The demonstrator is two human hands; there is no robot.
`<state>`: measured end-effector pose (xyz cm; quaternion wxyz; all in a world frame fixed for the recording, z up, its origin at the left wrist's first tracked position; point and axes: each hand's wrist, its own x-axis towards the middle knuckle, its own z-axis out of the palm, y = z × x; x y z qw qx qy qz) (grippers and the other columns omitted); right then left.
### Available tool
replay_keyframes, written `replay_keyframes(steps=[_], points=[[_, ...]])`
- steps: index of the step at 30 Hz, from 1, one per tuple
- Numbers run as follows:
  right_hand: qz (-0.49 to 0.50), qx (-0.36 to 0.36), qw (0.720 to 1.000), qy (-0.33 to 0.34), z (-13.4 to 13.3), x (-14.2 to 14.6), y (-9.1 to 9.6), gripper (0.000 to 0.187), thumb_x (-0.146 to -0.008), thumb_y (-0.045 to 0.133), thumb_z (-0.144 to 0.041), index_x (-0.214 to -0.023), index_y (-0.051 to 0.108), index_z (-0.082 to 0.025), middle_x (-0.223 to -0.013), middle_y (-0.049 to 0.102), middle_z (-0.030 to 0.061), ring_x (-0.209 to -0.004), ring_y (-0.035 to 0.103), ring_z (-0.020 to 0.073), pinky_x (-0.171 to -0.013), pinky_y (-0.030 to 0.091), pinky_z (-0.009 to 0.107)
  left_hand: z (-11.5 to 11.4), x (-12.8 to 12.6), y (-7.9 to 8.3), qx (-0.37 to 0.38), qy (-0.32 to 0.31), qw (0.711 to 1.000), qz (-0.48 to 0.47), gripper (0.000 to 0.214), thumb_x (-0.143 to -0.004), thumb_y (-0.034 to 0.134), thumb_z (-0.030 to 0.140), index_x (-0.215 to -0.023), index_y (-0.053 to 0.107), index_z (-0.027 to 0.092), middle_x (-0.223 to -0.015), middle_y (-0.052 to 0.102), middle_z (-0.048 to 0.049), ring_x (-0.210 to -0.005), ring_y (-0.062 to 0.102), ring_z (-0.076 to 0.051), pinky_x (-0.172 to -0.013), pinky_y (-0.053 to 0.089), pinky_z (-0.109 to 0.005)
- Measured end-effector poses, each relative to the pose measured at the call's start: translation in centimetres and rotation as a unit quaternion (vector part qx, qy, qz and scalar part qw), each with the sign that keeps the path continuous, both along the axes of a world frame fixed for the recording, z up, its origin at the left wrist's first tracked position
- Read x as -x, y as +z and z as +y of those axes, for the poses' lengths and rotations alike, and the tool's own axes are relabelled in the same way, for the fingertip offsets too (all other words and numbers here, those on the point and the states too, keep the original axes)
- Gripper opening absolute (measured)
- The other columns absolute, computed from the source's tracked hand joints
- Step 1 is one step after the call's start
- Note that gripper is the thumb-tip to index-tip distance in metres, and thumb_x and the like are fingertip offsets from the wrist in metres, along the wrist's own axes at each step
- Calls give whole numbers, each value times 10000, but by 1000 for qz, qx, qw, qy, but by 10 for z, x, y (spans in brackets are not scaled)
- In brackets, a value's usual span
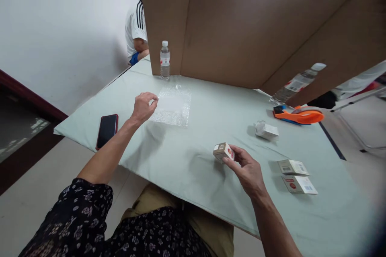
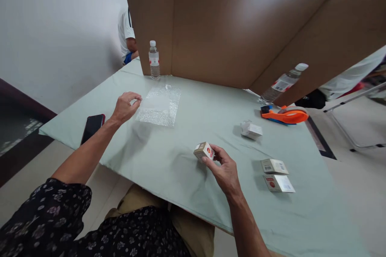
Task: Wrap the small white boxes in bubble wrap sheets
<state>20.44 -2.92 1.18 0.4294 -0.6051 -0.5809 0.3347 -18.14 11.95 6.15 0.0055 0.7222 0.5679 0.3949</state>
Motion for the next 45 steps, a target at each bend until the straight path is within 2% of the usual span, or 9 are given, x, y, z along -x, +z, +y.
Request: replay_keyframes(steps=[2,4,11,16,20,23,34,39,45], points=[[15,-9,1000,-14,-8,-5,-1,455,-739,793,-489,-1135,708,-283,-1065,766,71,-919,710,284,-878,589,507,-6,-17,7,-20,-41,999,7,172,-871,539,165,-899,705,196,-1033,773,-65,-1055,672,-231,-1015,472,-430],[31,-17,999,-27,-15,-10,-2,460,-739,794,-495,-1139,705,-286,-1060,767,73,-921,715,289,-870,594,510,-22,-41,2,-30,-97,995,20,176,-907,537,188,-944,709,198,-1076,773,-68,-1107,667,-232,-1040,459,-448],[40,-61,994,-77,-49,-25,26,488,-735,804,-492,-1166,695,-292,-1104,739,85,-1004,699,318,-937,570,539,-106,-117,-55,26,-315,941,121,238,-894,519,81,-960,705,214,-1208,753,-67,-1209,646,-263,-1099,416,-524],[32,-73,995,-58,-69,-19,52,522,-757,784,-516,-1218,669,-301,-1179,714,88,-1066,683,325,-991,550,545,-147,-136,-70,64,-459,874,148,255,-934,498,71,-999,693,222,-1237,734,-82,-1221,638,-245,-1147,391,-536],[-32,-47,998,16,-68,-4,52,449,-789,749,-464,-1201,671,-303,-1160,723,64,-1018,683,289,-957,563,493,-163,-137,-71,56,-528,830,170,219,-977,511,128,-1019,691,245,-1253,721,-63,-1237,623,-220,-1164,399,-490],[-94,-28,994,57,-62,7,42,394,-805,719,-398,-1184,674,-301,-1153,728,56,-993,679,273,-924,569,462,-168,-129,-74,42,-517,832,195,214,-984,500,149,-1024,691,237,-1251,705,-86,-1221,616,-227,-1168,389,-503],[-151,-62,971,175,-37,34,-7,418,-803,693,-260,-1219,650,-237,-1183,715,83,-1091,672,265,-975,540,455,-188,-98,-86,-57,-360,907,210,174,-938,537,133,-1008,680,203,-1139,700,-91,-1173,590,-236,-1149,378,-520],[-176,-65,966,176,-37,44,-23,431,-814,689,-251,-1241,626,-241,-1205,703,96,-1128,655,275,-981,537,473,-193,-99,-83,-39,-334,922,193,126,-938,561,159,-966,678,196,-1124,704,-82,-1128,615,-229,-1139,400,-512],[-187,-77,965,170,-39,43,-27,429,-827,687,-256,-1248,608,-238,-1231,696,102,-1152,644,278,-995,531,477,-197,-102,-82,-17,-316,932,177,107,-936,576,166,-959,679,187,-1091,702,-85,-1098,624,-232,-1124,415,-515]])
